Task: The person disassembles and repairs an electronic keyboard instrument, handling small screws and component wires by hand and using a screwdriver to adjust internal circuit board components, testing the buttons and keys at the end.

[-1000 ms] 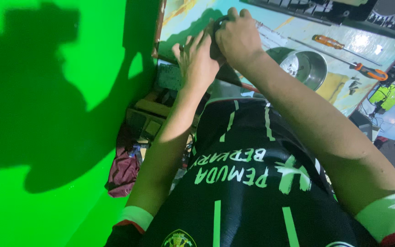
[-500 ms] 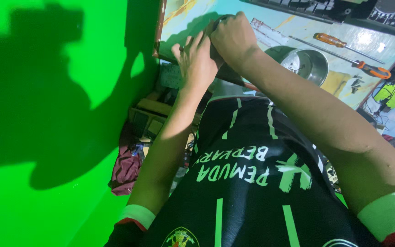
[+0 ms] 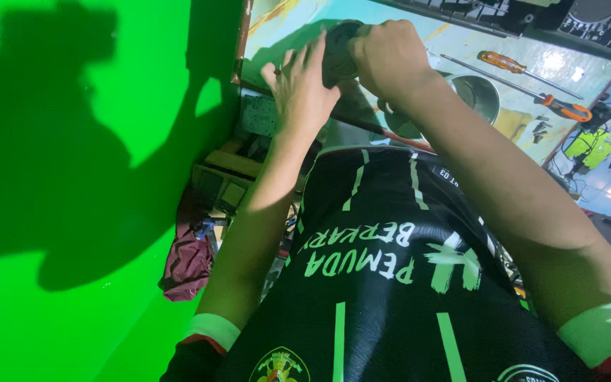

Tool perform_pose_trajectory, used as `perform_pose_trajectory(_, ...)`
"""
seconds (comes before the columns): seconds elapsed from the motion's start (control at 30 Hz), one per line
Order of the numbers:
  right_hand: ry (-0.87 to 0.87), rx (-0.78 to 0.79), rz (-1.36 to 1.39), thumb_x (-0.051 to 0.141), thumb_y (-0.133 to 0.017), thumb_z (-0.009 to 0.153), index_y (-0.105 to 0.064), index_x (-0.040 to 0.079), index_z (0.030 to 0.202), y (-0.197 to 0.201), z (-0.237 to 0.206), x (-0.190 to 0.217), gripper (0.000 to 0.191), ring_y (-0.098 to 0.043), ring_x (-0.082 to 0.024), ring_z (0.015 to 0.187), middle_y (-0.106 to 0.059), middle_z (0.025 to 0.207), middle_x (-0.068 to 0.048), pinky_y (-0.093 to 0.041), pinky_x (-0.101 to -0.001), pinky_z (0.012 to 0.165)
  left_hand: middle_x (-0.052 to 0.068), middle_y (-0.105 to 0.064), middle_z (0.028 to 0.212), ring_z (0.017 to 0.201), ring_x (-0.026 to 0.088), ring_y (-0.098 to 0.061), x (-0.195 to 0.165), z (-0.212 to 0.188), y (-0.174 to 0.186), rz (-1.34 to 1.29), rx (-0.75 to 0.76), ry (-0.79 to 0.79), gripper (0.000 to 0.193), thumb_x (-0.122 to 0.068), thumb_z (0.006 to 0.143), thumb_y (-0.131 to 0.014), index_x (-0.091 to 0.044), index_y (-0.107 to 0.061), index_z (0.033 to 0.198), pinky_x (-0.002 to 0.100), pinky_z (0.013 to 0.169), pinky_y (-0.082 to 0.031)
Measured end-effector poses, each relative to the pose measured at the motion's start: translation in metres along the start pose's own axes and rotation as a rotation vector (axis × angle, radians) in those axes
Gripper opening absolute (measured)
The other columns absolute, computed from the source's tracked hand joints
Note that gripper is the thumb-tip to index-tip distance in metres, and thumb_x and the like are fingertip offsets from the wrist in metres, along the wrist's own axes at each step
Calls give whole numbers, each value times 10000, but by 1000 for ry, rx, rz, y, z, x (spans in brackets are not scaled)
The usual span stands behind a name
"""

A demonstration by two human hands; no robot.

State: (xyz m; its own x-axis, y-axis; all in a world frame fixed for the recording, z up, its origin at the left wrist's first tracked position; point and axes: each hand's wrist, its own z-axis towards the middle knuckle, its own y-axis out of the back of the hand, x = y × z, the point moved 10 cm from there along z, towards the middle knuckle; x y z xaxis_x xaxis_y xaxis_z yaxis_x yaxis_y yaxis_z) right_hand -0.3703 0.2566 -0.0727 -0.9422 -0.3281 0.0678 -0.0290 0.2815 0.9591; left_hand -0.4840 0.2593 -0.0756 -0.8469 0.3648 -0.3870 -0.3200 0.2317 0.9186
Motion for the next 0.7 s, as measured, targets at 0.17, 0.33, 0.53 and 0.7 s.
perform_pose_trajectory(0.17,-39,111,-29,170,-772,753,-756,150,800,-15,15,9,54,-746,-273,771,-750,800,-91,-540,-356,615,118,-657,1305,1202,296,-586,-4,0,1,71,-64,-36,792,-164,691,-882,-56,-534,1395,526,992,-285)
perform_pose_trajectory(0.33,-75,89,-19,159,-784,761,-777,149,823,-22,31,13,63,-757,-272,806,-765,853,-107,-556,-356,631,126,-657,1313,1188,314,-589,-2,-3,-3,-36,-42,-20,716,29,776,-741,-31,-509,1451,525,985,-288)
perform_pose_trajectory(0.53,-63,138,-18,149,-767,773,-779,141,836,-33,32,15,64,-756,-268,829,-768,863,-107,-558,-359,643,120,-656,1308,1215,330,-572,-4,-3,2,-44,-87,-38,705,64,782,-680,-46,-500,1455,538,998,-287)
perform_pose_trajectory(0.7,17,184,-53,145,-753,794,-779,132,824,-35,33,22,42,-755,-251,849,-769,861,-95,-557,-352,650,107,-661,1310,1241,334,-571,-1,-2,-3,-28,-44,-9,703,63,770,-674,-53,-512,1444,538,1000,-293)
